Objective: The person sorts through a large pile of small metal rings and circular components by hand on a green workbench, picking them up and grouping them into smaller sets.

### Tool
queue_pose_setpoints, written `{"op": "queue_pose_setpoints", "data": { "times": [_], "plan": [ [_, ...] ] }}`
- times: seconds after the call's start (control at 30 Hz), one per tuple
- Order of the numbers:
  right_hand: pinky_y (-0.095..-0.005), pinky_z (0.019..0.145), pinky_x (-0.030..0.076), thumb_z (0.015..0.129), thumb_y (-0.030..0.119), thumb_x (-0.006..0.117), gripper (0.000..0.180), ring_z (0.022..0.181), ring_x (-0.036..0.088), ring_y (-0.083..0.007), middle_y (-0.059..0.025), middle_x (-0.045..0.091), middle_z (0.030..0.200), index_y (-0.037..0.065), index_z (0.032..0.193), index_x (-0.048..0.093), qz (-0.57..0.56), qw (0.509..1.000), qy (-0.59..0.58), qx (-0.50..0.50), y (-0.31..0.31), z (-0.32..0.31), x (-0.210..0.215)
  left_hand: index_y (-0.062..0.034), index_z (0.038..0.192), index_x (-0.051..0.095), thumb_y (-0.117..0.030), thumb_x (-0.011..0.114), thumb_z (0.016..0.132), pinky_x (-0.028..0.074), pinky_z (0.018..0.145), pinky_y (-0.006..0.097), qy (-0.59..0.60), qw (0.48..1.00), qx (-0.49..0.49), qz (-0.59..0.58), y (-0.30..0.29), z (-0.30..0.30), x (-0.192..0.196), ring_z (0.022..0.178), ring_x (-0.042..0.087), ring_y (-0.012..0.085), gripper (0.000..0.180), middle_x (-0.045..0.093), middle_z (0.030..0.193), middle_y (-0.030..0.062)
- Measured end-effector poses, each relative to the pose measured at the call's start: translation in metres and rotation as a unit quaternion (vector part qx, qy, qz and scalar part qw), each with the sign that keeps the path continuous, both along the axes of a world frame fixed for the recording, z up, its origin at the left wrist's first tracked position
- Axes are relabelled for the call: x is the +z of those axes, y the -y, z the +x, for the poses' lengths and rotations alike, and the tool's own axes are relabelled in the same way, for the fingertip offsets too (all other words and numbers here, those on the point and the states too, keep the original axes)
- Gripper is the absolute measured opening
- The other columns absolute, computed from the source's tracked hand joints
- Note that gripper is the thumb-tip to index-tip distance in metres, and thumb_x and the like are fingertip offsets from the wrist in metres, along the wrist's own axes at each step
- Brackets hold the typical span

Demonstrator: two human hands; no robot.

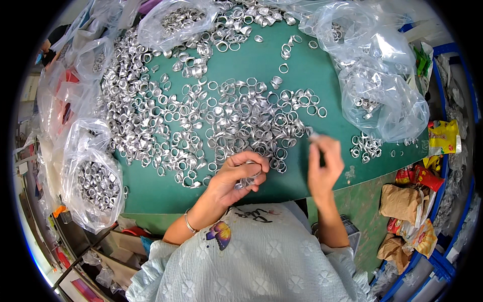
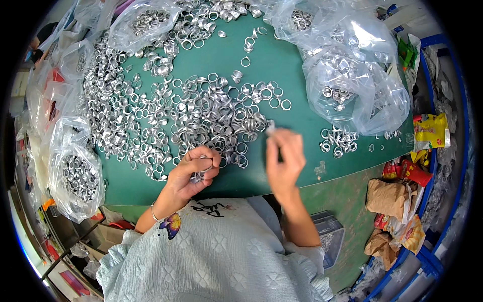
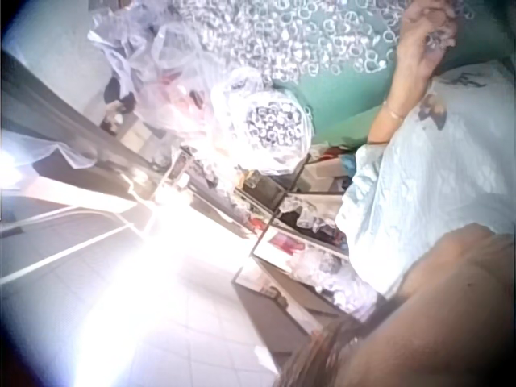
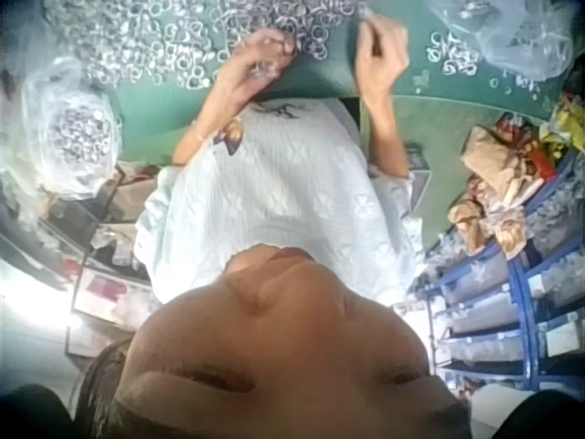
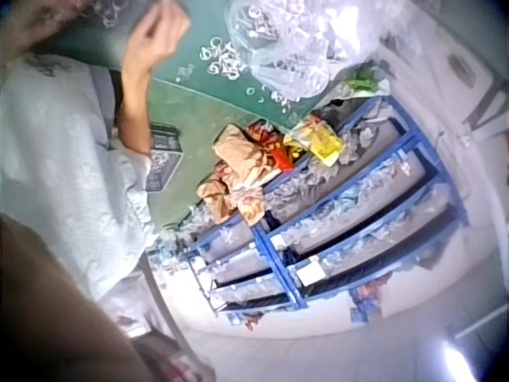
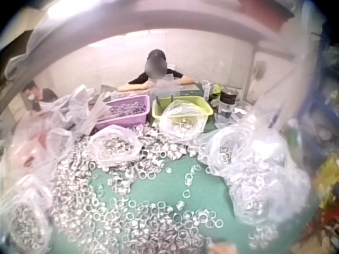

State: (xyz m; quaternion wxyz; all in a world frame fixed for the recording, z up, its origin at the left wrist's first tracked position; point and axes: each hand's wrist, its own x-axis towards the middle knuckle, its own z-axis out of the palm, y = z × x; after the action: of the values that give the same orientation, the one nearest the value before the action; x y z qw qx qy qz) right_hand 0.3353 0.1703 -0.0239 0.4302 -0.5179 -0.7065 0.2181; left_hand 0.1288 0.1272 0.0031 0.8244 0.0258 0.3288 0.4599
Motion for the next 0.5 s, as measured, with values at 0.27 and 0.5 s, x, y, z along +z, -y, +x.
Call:
{"op": "queue_pose_setpoints", "data": {
  "times": [0.27, 0.5],
  "plan": [
    [-0.0368, 0.082, 0.040, 0.074, 0.000, 0.060, 0.027, 0.092, 0.050, -0.0303, -0.0129, 0.055, 0.102, -0.001, 0.101, 0.057, 0.010, 0.990, 0.136, -0.029, -0.073, -0.005, 0.011, -0.0009, 0.090, 0.060, -0.007, 0.060, 0.081, 0.029, 0.038, 0.019, -0.064, 0.994, -0.080, 0.034, -0.004, 0.003, 0.000, 0.053, 0.050, 0.0111, 0.011, 0.057, 0.071, 0.0066],
    [-0.0344, 0.075, 0.038, 0.073, 0.003, 0.062, 0.010, 0.087, 0.051, -0.0257, -0.0071, 0.058, 0.090, 0.003, 0.081, 0.057, 0.015, 0.983, 0.181, -0.024, -0.096, -0.013, 0.005, 0.0017, 0.092, 0.060, -0.004, 0.060, 0.080, 0.036, 0.037, 0.020, -0.103, 0.989, -0.069, 0.081, -0.006, 0.006, 0.001, 0.053, 0.052, 0.0109, 0.013, 0.056, 0.068, 0.0063]
  ]
}}
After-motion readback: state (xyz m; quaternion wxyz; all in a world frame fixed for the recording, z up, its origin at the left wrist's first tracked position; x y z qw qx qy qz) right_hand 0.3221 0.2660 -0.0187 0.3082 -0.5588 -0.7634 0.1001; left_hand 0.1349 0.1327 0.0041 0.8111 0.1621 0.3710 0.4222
